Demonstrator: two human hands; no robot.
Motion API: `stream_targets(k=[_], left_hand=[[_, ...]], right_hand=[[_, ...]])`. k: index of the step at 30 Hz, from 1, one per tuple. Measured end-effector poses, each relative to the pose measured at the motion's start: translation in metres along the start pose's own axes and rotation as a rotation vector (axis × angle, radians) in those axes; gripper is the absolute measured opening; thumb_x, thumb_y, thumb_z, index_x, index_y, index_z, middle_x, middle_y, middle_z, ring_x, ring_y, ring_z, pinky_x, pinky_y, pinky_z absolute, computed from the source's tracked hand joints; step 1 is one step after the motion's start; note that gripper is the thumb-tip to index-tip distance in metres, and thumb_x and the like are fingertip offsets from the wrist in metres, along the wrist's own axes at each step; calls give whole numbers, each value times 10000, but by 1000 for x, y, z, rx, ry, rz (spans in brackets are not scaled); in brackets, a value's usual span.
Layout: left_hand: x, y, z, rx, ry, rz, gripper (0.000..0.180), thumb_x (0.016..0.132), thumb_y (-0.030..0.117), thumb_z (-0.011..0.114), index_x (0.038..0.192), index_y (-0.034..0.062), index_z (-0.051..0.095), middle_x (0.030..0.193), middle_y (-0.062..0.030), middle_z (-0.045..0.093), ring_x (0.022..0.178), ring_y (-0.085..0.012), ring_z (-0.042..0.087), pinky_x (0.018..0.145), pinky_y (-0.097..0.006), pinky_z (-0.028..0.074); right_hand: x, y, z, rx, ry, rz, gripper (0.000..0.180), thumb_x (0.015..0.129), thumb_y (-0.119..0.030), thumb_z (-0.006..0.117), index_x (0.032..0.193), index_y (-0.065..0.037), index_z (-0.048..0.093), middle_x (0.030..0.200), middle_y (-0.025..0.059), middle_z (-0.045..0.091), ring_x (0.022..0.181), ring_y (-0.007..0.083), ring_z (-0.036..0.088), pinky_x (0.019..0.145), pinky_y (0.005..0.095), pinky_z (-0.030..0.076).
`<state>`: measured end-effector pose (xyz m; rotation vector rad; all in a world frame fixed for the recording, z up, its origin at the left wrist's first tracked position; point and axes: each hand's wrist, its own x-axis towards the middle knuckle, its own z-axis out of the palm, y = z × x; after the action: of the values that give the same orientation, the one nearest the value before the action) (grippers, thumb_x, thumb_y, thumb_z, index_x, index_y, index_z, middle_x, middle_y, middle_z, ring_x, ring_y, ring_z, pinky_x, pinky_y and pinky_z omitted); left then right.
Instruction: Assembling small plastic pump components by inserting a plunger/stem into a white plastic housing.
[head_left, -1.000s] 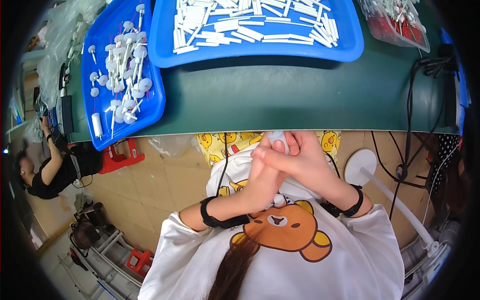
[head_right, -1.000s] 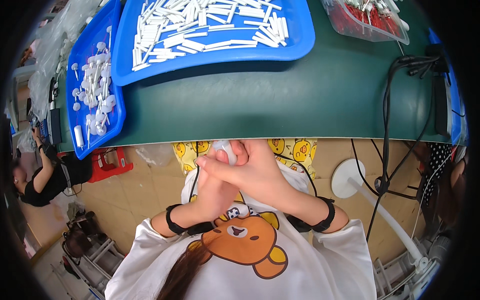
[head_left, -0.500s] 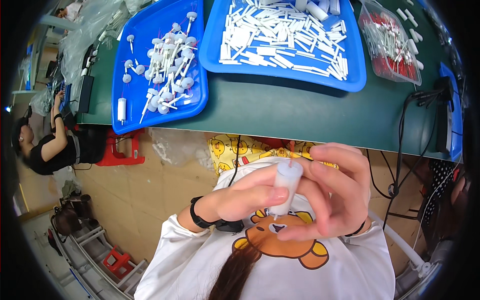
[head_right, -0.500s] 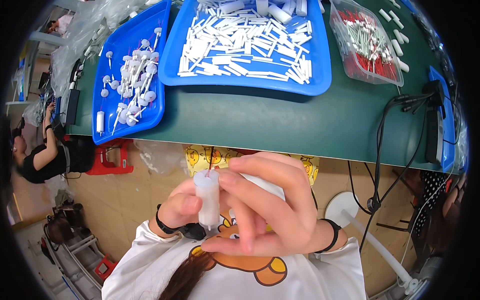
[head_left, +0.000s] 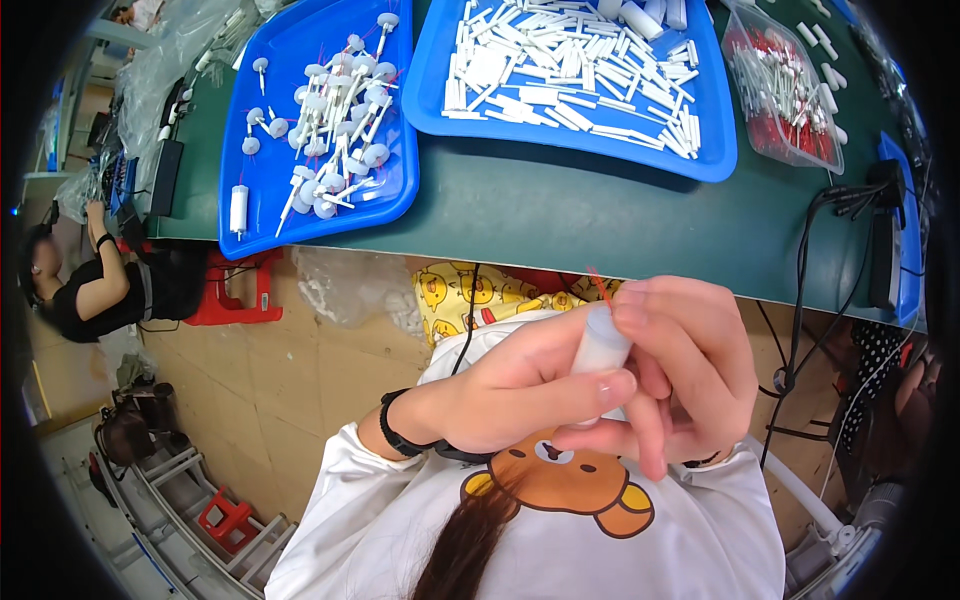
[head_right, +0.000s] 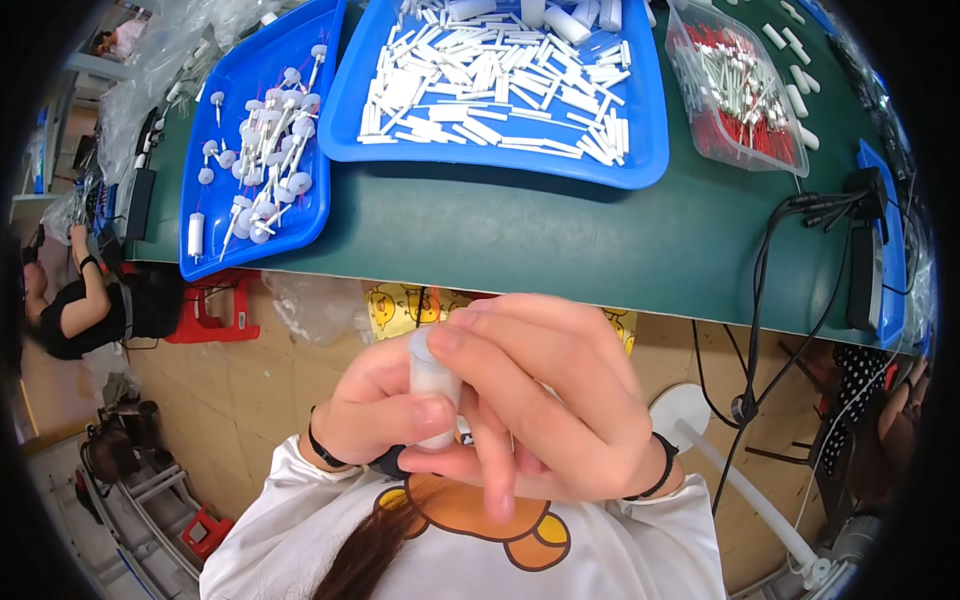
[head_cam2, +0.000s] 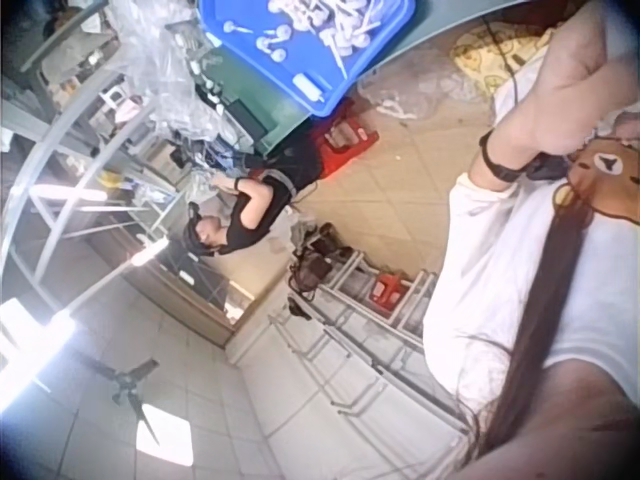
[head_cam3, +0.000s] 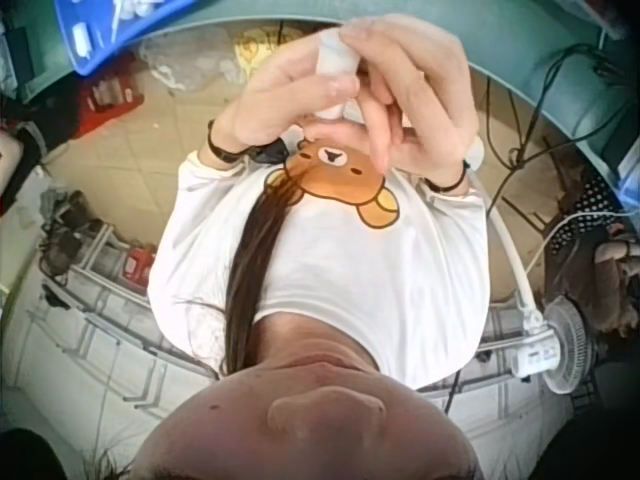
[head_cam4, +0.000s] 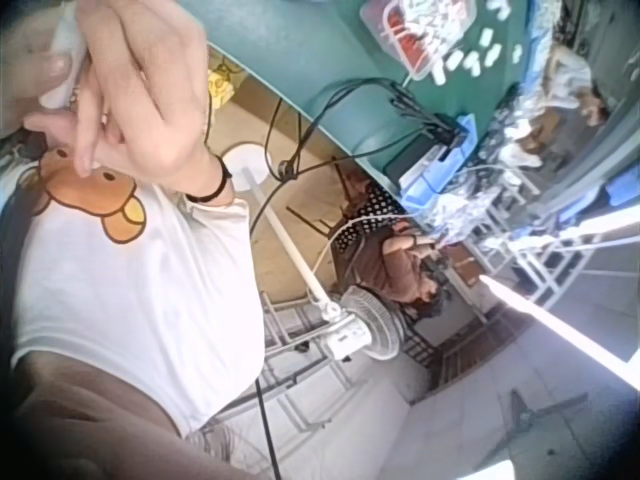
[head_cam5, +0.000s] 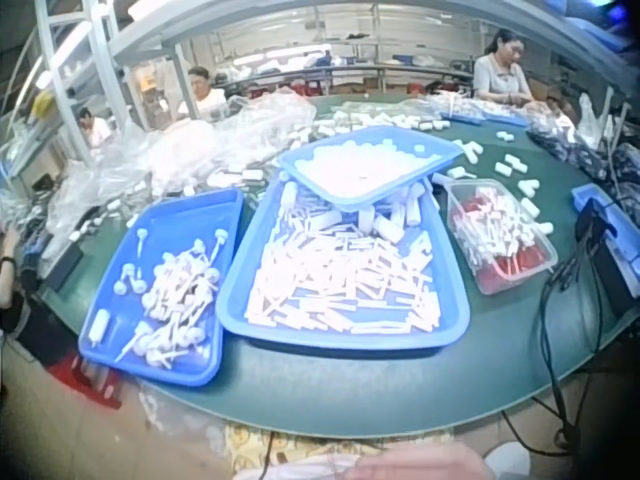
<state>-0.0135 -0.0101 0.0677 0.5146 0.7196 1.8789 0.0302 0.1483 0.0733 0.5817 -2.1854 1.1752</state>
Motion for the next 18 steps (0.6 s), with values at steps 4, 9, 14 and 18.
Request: stream_targets(k=[4, 9, 14, 18], left_hand=[[1, 8, 0, 104, 119, -138, 252, 962, 196, 391, 1091, -14, 443, 928, -112, 649, 925, -143, 564, 842, -272, 418], [9, 6, -12, -25, 63, -83, 359, 965, 278, 383, 1156, -24, 424, 955, -126, 638, 951, -161, 563, 883, -296, 399], [8, 7, -7, 128, 126, -23, 367, 987, 220, 367, 1265, -19, 351, 1000, -141, 623, 983, -159, 566, 862, -276, 430], [13, 12, -9, 97, 114, -71, 372, 990, 202, 367, 1289, -15, 324, 998, -157, 616, 988, -187, 588, 837, -279, 456]], right_hand=[[-9, 8, 1, -14, 11, -10, 619, 599, -263, 841, 1049, 77, 586, 1040, 147, 580, 889, 292, 590, 717, 345, 519], [-7, 13, 0, 96, 16, 78, 617, 617, -223, 838, 1085, 74, 567, 1096, 174, 561, 928, 317, 585, 758, 357, 512], [8, 10, -6, 24, -55, 101, 633, 598, -198, 853, 1094, 72, 567, 1060, 165, 581, 922, 308, 592, 771, 352, 511], [10, 13, -9, -39, -48, 85, 678, 558, -254, 872, 1099, 36, 583, 1036, 145, 613, 886, 285, 598, 731, 345, 494]])
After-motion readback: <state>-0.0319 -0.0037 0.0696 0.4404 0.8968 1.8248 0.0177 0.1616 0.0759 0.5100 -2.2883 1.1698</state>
